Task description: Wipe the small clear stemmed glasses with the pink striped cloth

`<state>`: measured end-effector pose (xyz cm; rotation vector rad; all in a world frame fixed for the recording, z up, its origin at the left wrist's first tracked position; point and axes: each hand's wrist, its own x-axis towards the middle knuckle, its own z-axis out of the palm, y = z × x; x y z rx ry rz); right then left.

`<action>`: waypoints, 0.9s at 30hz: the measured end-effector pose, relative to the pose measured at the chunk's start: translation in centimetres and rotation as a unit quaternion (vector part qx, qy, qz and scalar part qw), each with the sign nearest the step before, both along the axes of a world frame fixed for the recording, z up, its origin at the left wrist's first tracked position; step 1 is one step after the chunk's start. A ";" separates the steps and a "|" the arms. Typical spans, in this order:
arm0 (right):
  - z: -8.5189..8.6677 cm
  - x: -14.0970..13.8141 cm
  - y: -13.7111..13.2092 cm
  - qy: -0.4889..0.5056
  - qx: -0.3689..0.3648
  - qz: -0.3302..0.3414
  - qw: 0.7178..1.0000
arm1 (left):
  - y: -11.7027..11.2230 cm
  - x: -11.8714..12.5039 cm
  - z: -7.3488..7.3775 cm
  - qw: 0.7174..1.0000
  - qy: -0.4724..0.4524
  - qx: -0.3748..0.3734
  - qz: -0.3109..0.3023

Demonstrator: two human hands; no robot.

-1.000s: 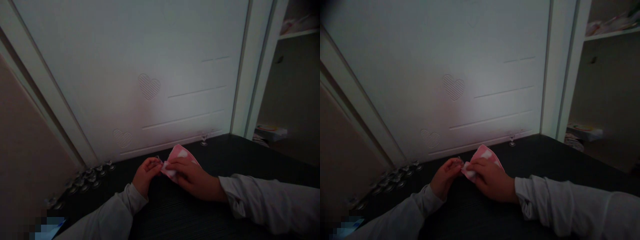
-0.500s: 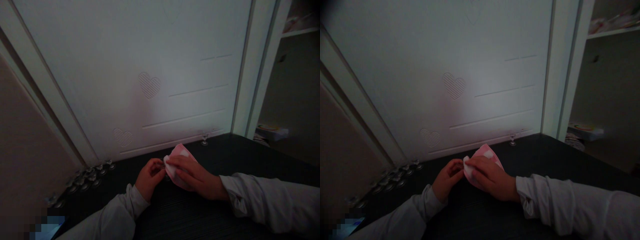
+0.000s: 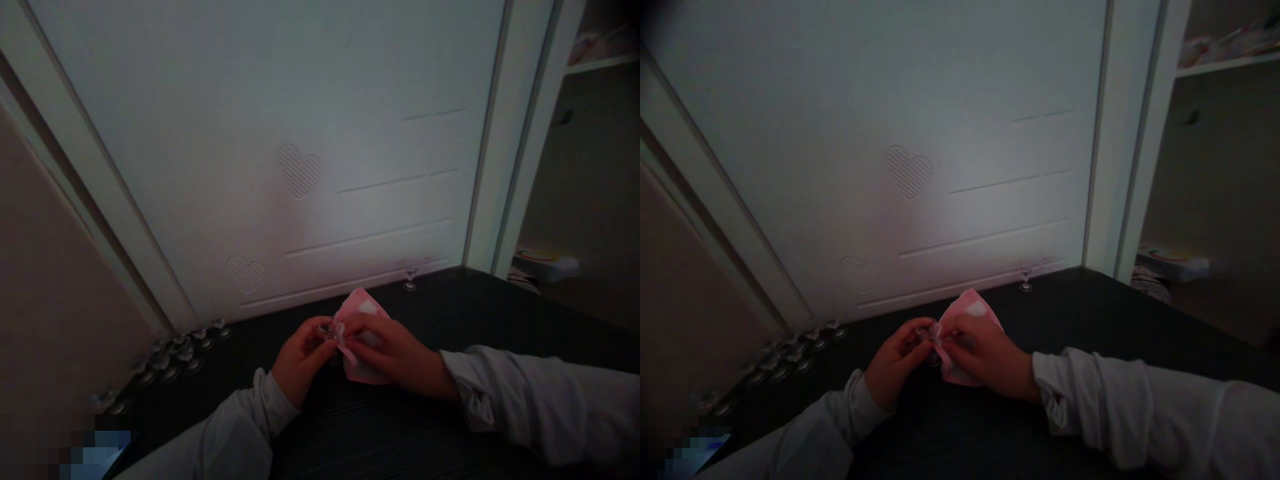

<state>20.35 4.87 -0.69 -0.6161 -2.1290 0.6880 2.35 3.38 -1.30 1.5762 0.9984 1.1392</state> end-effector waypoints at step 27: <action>-1.2 -0.4 0.7 0.082 -0.129 0.010 0.988 | 0.0 0.1 -0.6 1.000 0.019 -0.016 -0.012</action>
